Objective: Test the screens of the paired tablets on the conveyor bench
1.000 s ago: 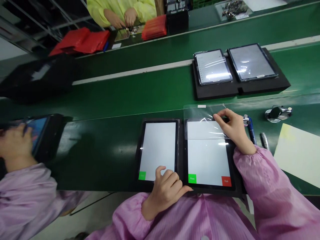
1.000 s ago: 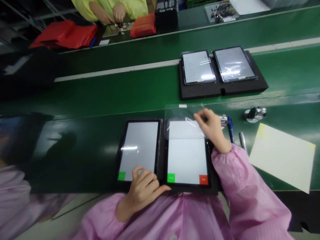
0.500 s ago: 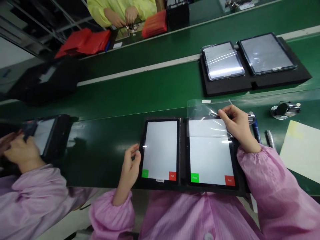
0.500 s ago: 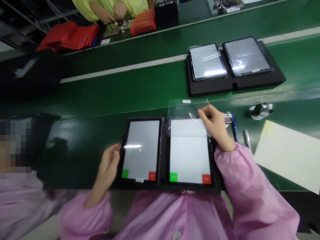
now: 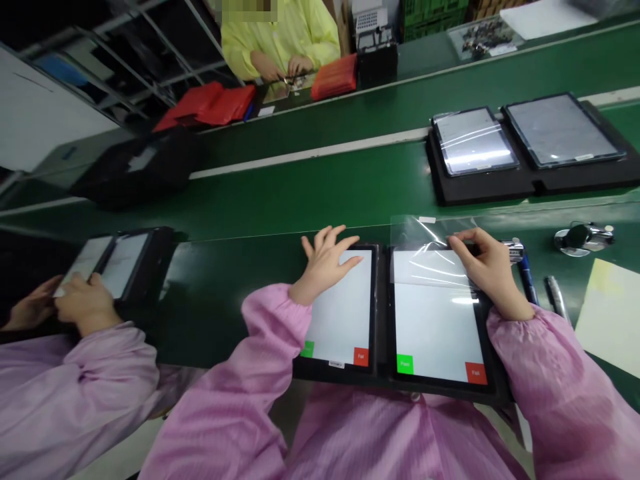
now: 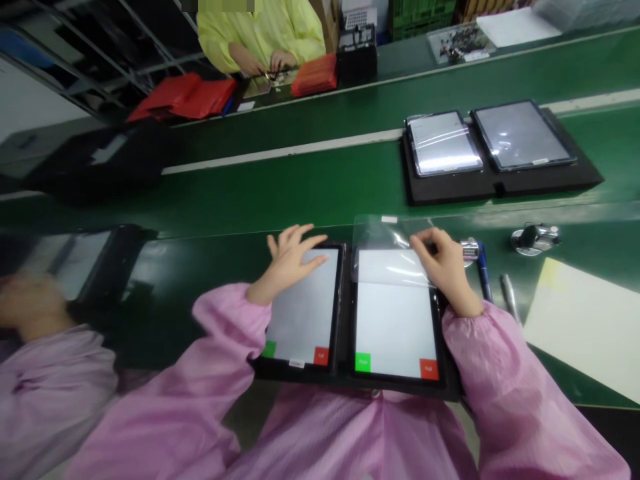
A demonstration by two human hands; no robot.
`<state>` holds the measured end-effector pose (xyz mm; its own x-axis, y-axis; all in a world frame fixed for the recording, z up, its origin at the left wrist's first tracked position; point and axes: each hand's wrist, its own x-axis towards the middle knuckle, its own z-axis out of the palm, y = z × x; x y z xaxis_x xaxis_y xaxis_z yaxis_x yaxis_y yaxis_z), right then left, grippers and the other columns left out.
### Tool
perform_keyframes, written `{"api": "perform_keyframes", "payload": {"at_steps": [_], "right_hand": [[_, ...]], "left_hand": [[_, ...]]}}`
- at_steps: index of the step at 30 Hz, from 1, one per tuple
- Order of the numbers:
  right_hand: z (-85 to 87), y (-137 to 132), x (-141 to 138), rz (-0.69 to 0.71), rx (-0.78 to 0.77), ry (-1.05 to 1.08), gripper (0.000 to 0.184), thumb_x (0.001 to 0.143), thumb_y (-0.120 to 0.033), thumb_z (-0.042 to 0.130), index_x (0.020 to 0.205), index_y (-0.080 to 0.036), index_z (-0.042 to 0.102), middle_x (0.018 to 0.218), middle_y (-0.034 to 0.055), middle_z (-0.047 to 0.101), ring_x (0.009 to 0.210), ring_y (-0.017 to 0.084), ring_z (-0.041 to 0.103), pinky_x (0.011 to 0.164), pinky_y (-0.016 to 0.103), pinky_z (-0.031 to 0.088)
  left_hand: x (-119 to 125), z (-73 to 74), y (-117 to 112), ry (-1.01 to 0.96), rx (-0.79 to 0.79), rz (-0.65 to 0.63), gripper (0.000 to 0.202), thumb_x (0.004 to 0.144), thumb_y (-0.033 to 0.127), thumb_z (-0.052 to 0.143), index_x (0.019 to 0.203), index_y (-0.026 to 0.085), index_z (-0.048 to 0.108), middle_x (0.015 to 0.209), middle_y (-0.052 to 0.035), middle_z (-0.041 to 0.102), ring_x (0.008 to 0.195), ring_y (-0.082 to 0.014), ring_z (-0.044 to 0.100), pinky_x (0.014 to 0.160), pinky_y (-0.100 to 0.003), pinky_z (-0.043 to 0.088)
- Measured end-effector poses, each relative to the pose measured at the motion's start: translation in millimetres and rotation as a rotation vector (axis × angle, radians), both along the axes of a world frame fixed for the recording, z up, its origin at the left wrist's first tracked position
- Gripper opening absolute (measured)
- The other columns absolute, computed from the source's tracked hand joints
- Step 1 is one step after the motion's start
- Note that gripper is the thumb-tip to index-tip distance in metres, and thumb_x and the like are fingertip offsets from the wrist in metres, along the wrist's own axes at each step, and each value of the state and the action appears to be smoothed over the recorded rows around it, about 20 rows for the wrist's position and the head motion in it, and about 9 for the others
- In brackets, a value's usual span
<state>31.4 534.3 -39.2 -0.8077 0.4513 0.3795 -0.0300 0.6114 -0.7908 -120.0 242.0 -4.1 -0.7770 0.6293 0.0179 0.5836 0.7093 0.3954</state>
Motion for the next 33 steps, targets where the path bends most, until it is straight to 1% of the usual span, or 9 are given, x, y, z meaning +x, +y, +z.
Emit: {"api": "perform_keyframes", "payload": {"at_steps": [4,10,13,16,19,22,25,28,33], "right_hand": [[3.5,-4,3,0.021,0.078,0.052,0.023,0.094,-0.046,0.060,0.081,-0.028,0.063,0.092,0.0065,0.074,0.088,0.028,0.069,0.079,0.044,0.057],[16.3,-7,5,0.030,0.189,0.120,0.025,0.097,-0.047,0.059,0.080,-0.029,0.063,0.086,0.0074,0.074,0.083,0.029,0.070,0.076,0.046,0.057],[29.3,-9,26,0.091,0.218,0.137,0.027,0.096,-0.047,0.064,0.076,-0.029,0.062,0.073,0.0058,0.071,0.065,0.027,0.069,0.062,0.041,0.057],[31.8,-8,65,0.392,0.191,-0.004,0.017,0.100,-0.039,0.059,0.088,-0.033,0.071,0.075,0.0017,0.074,0.060,0.025,0.071,0.051,0.034,0.059],[18.0,-16,103,0.696,0.204,-0.182,0.031,0.100,-0.037,0.050,0.120,-0.045,0.073,0.096,0.0027,0.078,0.075,0.030,0.076,0.055,0.037,0.065],[6.8,-44,116,0.752,0.384,-0.210,0.038,0.102,-0.037,0.048,0.134,-0.041,0.068,0.109,0.0049,0.076,0.085,0.029,0.076,0.063,0.036,0.067],[15.8,-83,103,0.672,0.605,-0.059,0.035,0.106,-0.032,0.042,0.116,-0.030,0.075,0.104,0.0084,0.074,0.082,0.026,0.074,0.060,0.035,0.064],[33.9,-106,81,0.667,0.694,0.002,0.040,0.103,-0.019,0.038,0.092,-0.027,0.075,0.097,0.0098,0.073,0.076,0.025,0.071,0.054,0.035,0.058],[31.2,-81,36,0.751,0.551,-0.036,0.031,0.107,-0.028,0.044,0.104,-0.028,0.075,0.102,0.0076,0.074,0.083,0.023,0.073,0.066,0.034,0.062]], "left_hand": [[-15,1.1,33,-0.096,0.059,-0.092,0.016,0.082,0.020,0.086,0.092,0.032,0.082,0.127,-0.0067,0.069,0.143,-0.0431,0.040,0.112,-0.089,0.002],[-6,5.0,36,-0.030,0.159,-0.074,0.018,0.083,0.010,0.083,0.076,0.026,0.078,0.111,-0.0046,0.075,0.137,-0.0373,0.051,0.115,-0.085,0.008],[21,14.7,4,0.073,0.194,-0.220,0.015,0.093,0.013,0.074,0.081,0.021,0.076,0.102,-0.0045,0.076,0.116,-0.0286,0.066,0.120,-0.072,0.027],[73,29.9,-47,0.090,0.197,-0.396,0.020,0.103,0.016,0.059,0.088,0.018,0.073,0.091,-0.0044,0.075,0.084,-0.0187,0.071,0.098,-0.041,0.056],[129,44.7,-92,-0.039,0.198,-0.505,0.024,0.106,0.017,0.053,0.088,0.018,0.069,0.081,-0.0007,0.073,0.074,-0.0162,0.069,0.072,-0.029,0.055],[161,52.7,-121,-0.255,0.256,-0.524,0.025,0.109,0.025,0.050,0.091,0.021,0.067,0.082,0.0034,0.075,0.070,-0.0137,0.070,0.069,-0.028,0.055],[167,57.8,-141,-0.371,0.346,-0.472,0.021,0.109,0.028,0.053,0.095,0.025,0.068,0.084,0.0055,0.077,0.067,-0.0120,0.071,0.067,-0.026,0.057],[158,68.9,-161,-0.416,0.337,-0.388,0.018,0.099,0.012,0.060,0.098,0.028,0.068,0.085,0.0066,0.078,0.069,-0.0135,0.073,0.067,-0.027,0.059],[128,84.2,-184,-0.267,0.415,-0.295,0.036,0.080,0.001,0.059,0.101,0.030,0.065,0.082,0.0070,0.077,0.065,-0.0163,0.073,0.068,-0.030,0.063]]}}
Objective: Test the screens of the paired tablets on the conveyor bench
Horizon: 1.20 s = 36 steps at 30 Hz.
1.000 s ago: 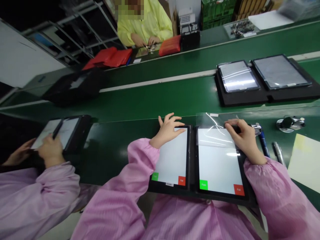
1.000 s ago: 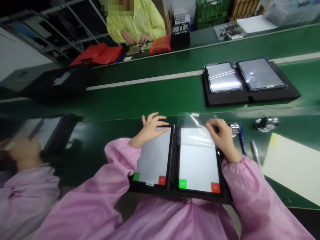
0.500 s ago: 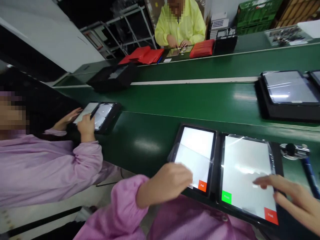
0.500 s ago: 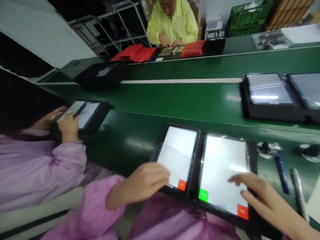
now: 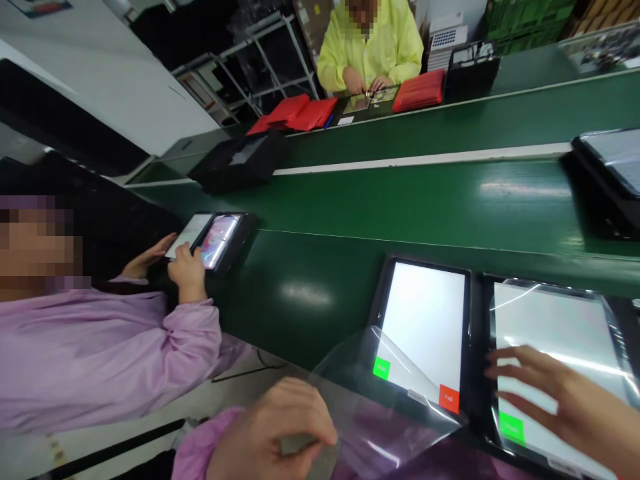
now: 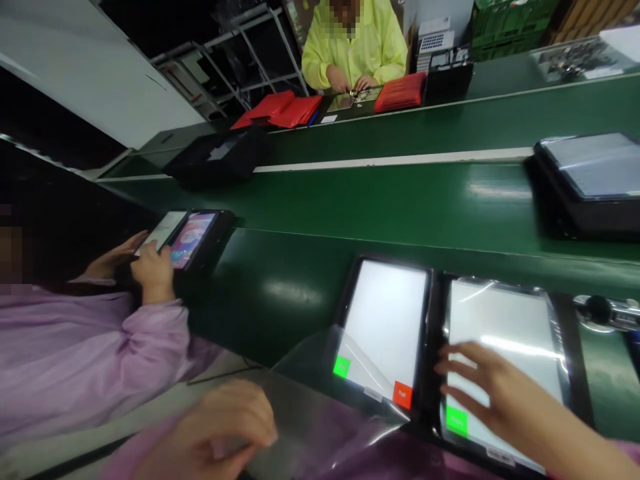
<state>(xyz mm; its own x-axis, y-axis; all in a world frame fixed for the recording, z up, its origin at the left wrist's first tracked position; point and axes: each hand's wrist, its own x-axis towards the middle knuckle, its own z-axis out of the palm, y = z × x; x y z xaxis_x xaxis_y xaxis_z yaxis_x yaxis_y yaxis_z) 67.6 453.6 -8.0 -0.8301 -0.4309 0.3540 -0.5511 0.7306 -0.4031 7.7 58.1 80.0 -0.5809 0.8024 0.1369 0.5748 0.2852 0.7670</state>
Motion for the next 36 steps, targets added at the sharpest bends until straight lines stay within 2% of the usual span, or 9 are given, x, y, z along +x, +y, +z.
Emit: {"api": "perform_keyframes", "payload": {"at_steps": [6,9,13,16,19,21,23,29,36], "right_hand": [[-0.3,36,-64,-0.153,-0.033,0.094,0.029,0.105,-0.040,0.049,0.104,-0.028,0.075,0.102,0.0067,0.077,0.079,0.028,0.074,0.062,0.041,0.059],[27.7,-7,-45,-0.075,-0.012,0.094,0.026,0.108,-0.023,0.046,0.112,-0.025,0.071,0.094,0.0023,0.077,0.076,0.022,0.072,0.068,0.034,0.058],[41.6,-84,9,0.222,0.067,0.045,0.036,0.113,-0.019,0.035,0.112,-0.023,0.071,0.128,0.0029,0.071,0.088,0.015,0.066,0.075,0.031,0.053],[28.5,-100,22,0.206,0.243,0.052,0.018,0.104,-0.015,0.057,0.095,-0.021,0.072,0.102,0.0038,0.075,0.080,0.017,0.062,0.069,0.031,0.049],[18.9,-83,0,0.148,0.259,0.000,0.025,0.097,-0.005,0.058,0.078,-0.019,0.066,0.071,0.0023,0.066,0.073,0.019,0.060,0.064,0.033,0.046],[17.2,-65,-27,0.150,0.101,-0.033,0.030,0.099,-0.002,0.048,0.083,-0.019,0.068,0.075,0.0022,0.068,0.071,0.018,0.062,0.062,0.032,0.048],[16.8,-47,-57,0.092,-0.143,-0.105,0.030,0.104,-0.011,0.044,0.092,-0.019,0.070,0.083,0.0029,0.073,0.069,0.016,0.065,0.059,0.029,0.050],[28.0,-7,-112,-0.573,-0.900,-0.310,0.037,0.072,-0.051,0.085,0.076,-0.021,0.064,0.076,0.0021,0.067,0.047,0.010,0.048,0.039,0.025,0.040],[48.2,-8,-101,-0.625,-0.999,-0.229,0.039,0.062,-0.045,0.093,0.072,-0.020,0.065,0.065,-0.0016,0.062,0.040,0.006,0.046,0.036,0.020,0.039]], "left_hand": [[-63,-21.7,19,0.353,0.206,0.206,0.020,0.086,0.004,0.058,0.085,0.023,0.066,0.084,0.0013,0.076,0.088,-0.0192,0.076,0.107,-0.046,0.055],[-93,-35.9,40,0.377,0.246,0.284,0.014,0.089,0.016,0.062,0.081,0.023,0.072,0.083,-0.0016,0.071,0.083,-0.0200,0.071,0.100,-0.046,0.057],[-117,-55.7,80,0.152,0.271,0.304,0.015,0.092,0.023,0.063,0.086,0.022,0.076,0.070,0.0006,0.067,0.064,-0.0162,0.064,0.083,-0.035,0.059],[-128,-74.8,113,-0.016,0.235,0.294,0.019,0.095,0.027,0.061,0.100,0.020,0.078,0.079,-0.0023,0.074,0.070,-0.0178,0.068,0.071,-0.030,0.058],[-141,-96.7,137,0.028,0.105,0.268,0.030,0.096,0.028,0.060,0.122,0.024,0.073,0.088,-0.0012,0.076,0.092,-0.0223,0.071,0.108,-0.051,0.050],[-150,-111.4,143,0.051,0.083,0.248,0.033,0.097,0.028,0.059,0.128,0.026,0.070,0.088,-0.0005,0.076,0.101,-0.0237,0.071,0.118,-0.059,0.038],[-159,-124.6,143,0.021,0.150,0.227,0.030,0.101,0.032,0.056,0.125,0.025,0.072,0.093,-0.0032,0.076,0.102,-0.0228,0.071,0.113,-0.051,0.047],[-166,-144.9,140,0.052,0.325,0.307,0.045,0.106,0.054,0.048,0.109,0.019,0.076,0.120,-0.0119,0.072,0.122,-0.0249,0.065,0.108,-0.039,0.052],[-158,-147.9,153,0.075,0.351,0.400,0.061,0.107,0.063,0.039,0.091,0.018,0.076,0.102,-0.0109,0.073,0.102,-0.0238,0.071,0.093,-0.036,0.058]]}}
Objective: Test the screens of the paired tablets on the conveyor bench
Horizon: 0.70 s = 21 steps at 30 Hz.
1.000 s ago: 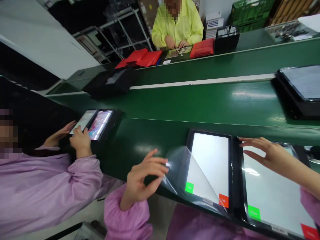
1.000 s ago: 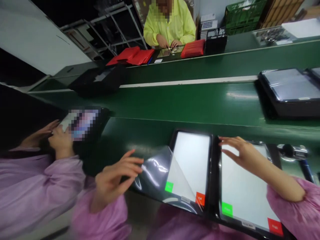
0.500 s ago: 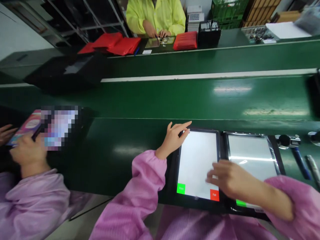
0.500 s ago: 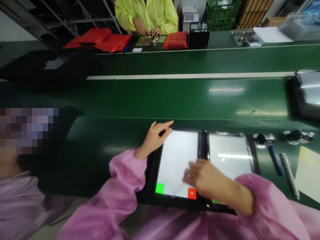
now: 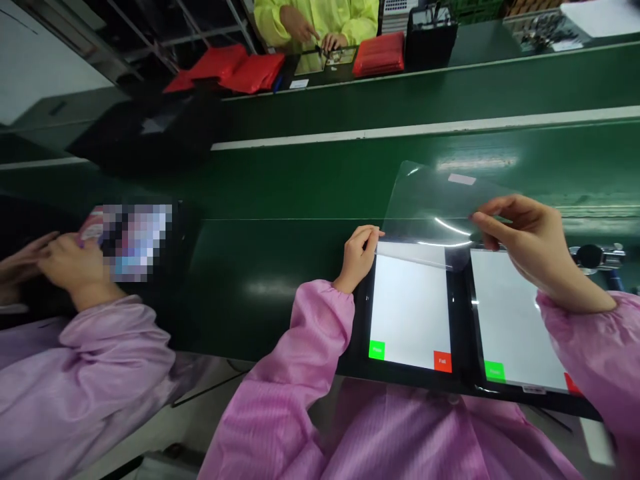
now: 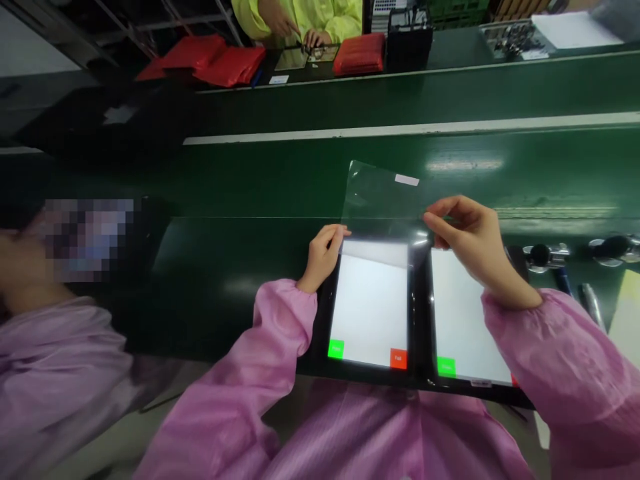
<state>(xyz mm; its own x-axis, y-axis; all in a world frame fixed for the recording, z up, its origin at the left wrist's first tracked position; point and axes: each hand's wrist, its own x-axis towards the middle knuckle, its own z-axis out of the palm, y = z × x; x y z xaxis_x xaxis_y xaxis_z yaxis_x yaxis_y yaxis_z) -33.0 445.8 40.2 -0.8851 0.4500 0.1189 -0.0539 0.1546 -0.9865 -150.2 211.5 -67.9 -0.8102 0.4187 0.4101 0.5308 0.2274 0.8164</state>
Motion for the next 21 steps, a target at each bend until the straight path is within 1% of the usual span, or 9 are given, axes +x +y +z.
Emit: {"api": "perform_keyframes", "payload": {"at_steps": [3,6,8,10,12,14,15,17,21], "right_hand": [[-0.4,-6,8,0.024,0.012,0.009,0.041,0.063,-0.047,0.094,0.071,-0.019,0.066,0.060,-0.0023,0.059,0.039,0.007,0.048,0.036,0.019,0.041],[-1.7,-11,14,0.025,0.026,0.007,0.042,0.064,-0.048,0.094,0.071,-0.019,0.066,0.064,-0.0010,0.062,0.040,0.006,0.049,0.037,0.018,0.043],[-2.6,-13,17,0.021,0.028,0.012,0.041,0.066,-0.047,0.094,0.072,-0.019,0.066,0.065,-0.0007,0.063,0.040,0.006,0.051,0.038,0.018,0.044],[-4.0,-15,19,0.020,0.022,0.026,0.039,0.067,-0.045,0.094,0.073,-0.018,0.066,0.064,-0.0009,0.062,0.041,0.007,0.051,0.037,0.017,0.043],[-5.7,-17,21,0.028,0.013,0.034,0.037,0.068,-0.043,0.093,0.073,-0.018,0.065,0.064,-0.0007,0.063,0.041,0.007,0.051,0.037,0.017,0.043],[-7.2,-19,24,0.045,0.010,0.037,0.035,0.070,-0.041,0.091,0.074,-0.018,0.065,0.064,-0.0003,0.064,0.041,0.007,0.052,0.037,0.016,0.043],[-7.8,-20,26,0.049,0.011,0.033,0.033,0.071,-0.040,0.090,0.074,-0.018,0.065,0.064,-0.0005,0.063,0.041,0.007,0.052,0.037,0.016,0.044],[-8.3,-22,30,0.054,0.010,0.010,0.032,0.072,-0.039,0.089,0.075,-0.018,0.065,0.064,-0.0008,0.063,0.041,0.006,0.052,0.038,0.016,0.045],[-7.7,-24,39,0.090,0.001,-0.046,0.038,0.071,-0.046,0.091,0.076,-0.017,0.067,0.070,0.0003,0.065,0.042,0.006,0.054,0.040,0.016,0.047]], "left_hand": [[2,2.6,2,-0.010,0.023,0.048,0.065,0.105,0.069,0.037,0.090,0.018,0.074,0.099,-0.0111,0.073,0.100,-0.0242,0.071,0.092,-0.036,0.058],[18,10.0,-7,-0.058,0.063,0.116,0.067,0.105,0.071,0.031,0.101,0.018,0.071,0.106,-0.0122,0.073,0.105,-0.0240,0.070,0.094,-0.036,0.058],[41,15.5,-23,-0.154,0.121,0.136,0.063,0.107,0.069,0.029,0.116,0.020,0.067,0.120,-0.0123,0.071,0.115,-0.0238,0.068,0.099,-0.037,0.056],[72,18.7,-46,-0.249,0.149,0.072,0.060,0.103,0.072,0.040,0.132,0.023,0.059,0.136,-0.0124,0.064,0.130,-0.0260,0.060,0.109,-0.041,0.052],[107,17.9,-71,-0.302,0.095,-0.052,0.081,0.090,0.080,0.061,0.147,0.024,0.046,0.151,-0.0150,0.052,0.143,-0.0313,0.049,0.118,-0.046,0.045],[140,13.4,-93,-0.362,0.015,-0.118,0.106,0.076,0.082,0.075,0.155,0.024,0.035,0.160,-0.0181,0.040,0.149,-0.0361,0.041,0.122,-0.049,0.040],[154,10.4,-102,-0.386,-0.011,-0.118,0.112,0.072,0.081,0.079,0.157,0.025,0.033,0.163,-0.0189,0.035,0.150,-0.0376,0.038,0.123,-0.050,0.039],[177,4.4,-111,-0.401,-0.033,-0.075,0.110,0.072,0.075,0.084,0.157,0.027,0.033,0.165,-0.0182,0.031,0.152,-0.0380,0.034,0.125,-0.051,0.037],[201,-2.5,-111,-0.400,-0.039,0.018,0.097,0.078,0.055,0.090,0.155,0.030,0.037,0.164,-0.0141,0.037,0.152,-0.0345,0.036,0.127,-0.050,0.036]]}}
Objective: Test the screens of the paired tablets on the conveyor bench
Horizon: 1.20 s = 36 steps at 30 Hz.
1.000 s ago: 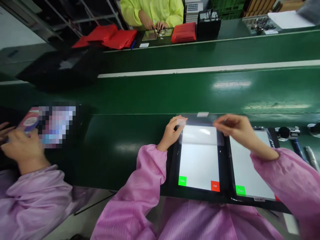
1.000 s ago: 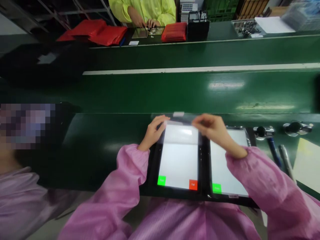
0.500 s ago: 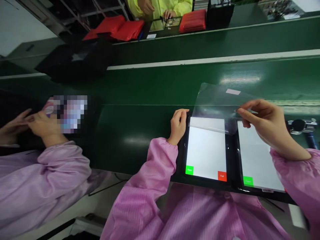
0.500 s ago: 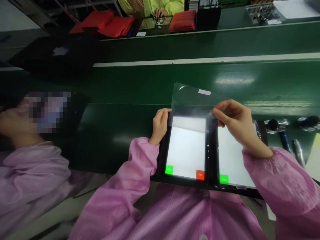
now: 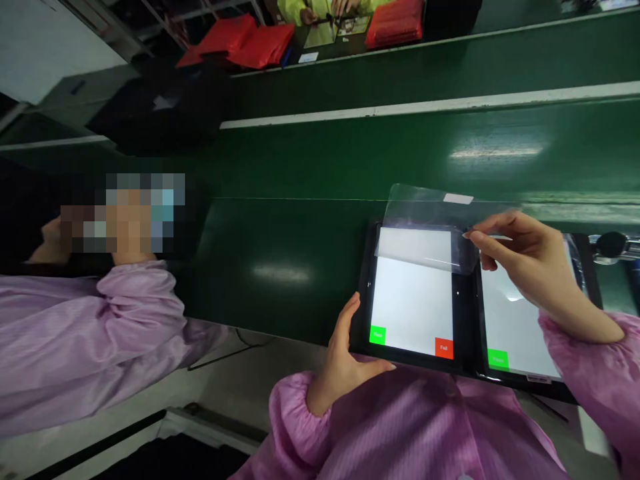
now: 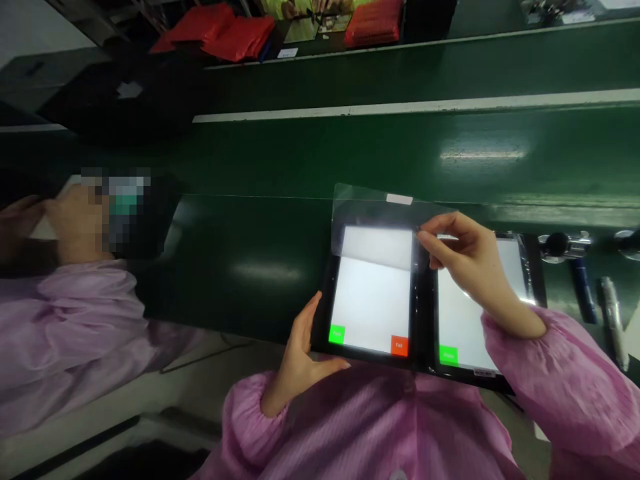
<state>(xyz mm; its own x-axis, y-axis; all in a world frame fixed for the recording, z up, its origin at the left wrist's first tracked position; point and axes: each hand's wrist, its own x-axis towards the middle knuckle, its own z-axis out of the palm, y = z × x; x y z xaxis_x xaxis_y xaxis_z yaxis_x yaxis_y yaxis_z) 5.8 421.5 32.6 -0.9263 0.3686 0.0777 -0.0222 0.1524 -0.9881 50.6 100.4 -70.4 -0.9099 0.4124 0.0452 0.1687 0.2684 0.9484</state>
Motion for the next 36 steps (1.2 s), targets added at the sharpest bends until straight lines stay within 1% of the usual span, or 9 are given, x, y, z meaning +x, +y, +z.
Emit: {"api": "perform_keyframes", "payload": {"at_steps": [3,9,14,19,25,29,32,34,36], "right_hand": [[1.6,1,2,-0.033,0.030,0.013,0.042,0.069,-0.051,0.092,0.075,-0.018,0.067,0.067,-0.0002,0.064,0.041,0.007,0.052,0.039,0.017,0.047],[6.9,2,-2,-0.124,0.091,0.091,0.044,0.069,-0.056,0.091,0.076,-0.020,0.068,0.063,-0.0013,0.061,0.042,0.008,0.051,0.039,0.019,0.048],[7.9,0,-2,-0.124,0.091,0.118,0.041,0.071,-0.055,0.090,0.075,-0.020,0.067,0.066,-0.0014,0.062,0.042,0.008,0.051,0.039,0.019,0.050],[6.9,-5,8,-0.093,0.103,0.107,0.039,0.074,-0.056,0.088,0.082,-0.022,0.070,0.072,-0.0007,0.067,0.043,0.009,0.054,0.039,0.020,0.052],[3.1,-10,26,0.006,0.126,0.059,0.032,0.082,-0.052,0.084,0.088,-0.022,0.073,0.087,0.0030,0.072,0.047,0.009,0.057,0.041,0.019,0.052],[-5.1,-9,36,0.059,0.165,0.009,0.038,0.085,-0.059,0.080,0.092,-0.022,0.073,0.084,0.0032,0.072,0.047,0.011,0.058,0.043,0.023,0.056],[-12.7,-11,50,0.258,0.257,-0.044,0.039,0.098,-0.057,0.066,0.115,-0.023,0.074,0.094,0.0057,0.076,0.047,0.013,0.061,0.045,0.025,0.057],[-16.5,-16,67,0.543,0.372,-0.080,0.041,0.105,-0.052,0.055,0.135,-0.027,0.069,0.116,0.0087,0.075,0.054,0.016,0.068,0.048,0.027,0.060],[-18.1,-20,91,0.782,0.556,-0.071,0.040,0.108,-0.046,0.049,0.142,-0.032,0.064,0.134,0.0082,0.067,0.060,0.018,0.073,0.052,0.030,0.063]], "left_hand": [[3,-1.4,3,-0.057,-0.027,0.054,0.089,0.077,0.043,0.092,0.151,0.030,0.045,0.160,-0.0114,0.045,0.148,-0.0335,0.042,0.124,-0.050,0.041],[3,-3.3,2,-0.086,-0.038,0.114,0.096,0.067,0.033,0.099,0.149,0.029,0.051,0.153,-0.0106,0.053,0.143,-0.0350,0.049,0.117,-0.047,0.050],[7,-9.0,1,-0.012,-0.069,0.148,0.092,0.068,0.032,0.098,0.148,0.027,0.053,0.152,-0.0114,0.054,0.142,-0.0340,0.050,0.117,-0.043,0.050],[6,-11.2,-2,0.051,-0.147,0.112,0.087,0.072,0.038,0.096,0.147,0.026,0.053,0.152,-0.0122,0.054,0.141,-0.0341,0.051,0.117,-0.044,0.050],[3,-8.0,-1,0.127,-0.169,0.069,0.082,0.082,0.044,0.088,0.150,0.026,0.048,0.153,-0.0127,0.053,0.143,-0.0328,0.050,0.115,-0.044,0.053],[0,-1.8,1,0.212,-0.156,0.020,0.077,0.087,0.041,0.084,0.151,0.027,0.044,0.152,-0.0134,0.053,0.141,-0.0326,0.052,0.114,-0.046,0.054],[-4,4.5,1,0.259,-0.176,-0.025,0.083,0.085,0.040,0.085,0.153,0.025,0.040,0.150,-0.0163,0.054,0.139,-0.0345,0.054,0.113,-0.048,0.054],[-5,9.1,1,0.293,-0.204,-0.053,0.088,0.085,0.044,0.084,0.155,0.024,0.035,0.149,-0.0182,0.055,0.138,-0.0358,0.055,0.112,-0.050,0.054],[-3,14.9,2,0.356,-0.255,-0.058,0.089,0.088,0.053,0.080,0.157,0.023,0.032,0.147,-0.0194,0.055,0.138,-0.0371,0.055,0.113,-0.054,0.051]]}}
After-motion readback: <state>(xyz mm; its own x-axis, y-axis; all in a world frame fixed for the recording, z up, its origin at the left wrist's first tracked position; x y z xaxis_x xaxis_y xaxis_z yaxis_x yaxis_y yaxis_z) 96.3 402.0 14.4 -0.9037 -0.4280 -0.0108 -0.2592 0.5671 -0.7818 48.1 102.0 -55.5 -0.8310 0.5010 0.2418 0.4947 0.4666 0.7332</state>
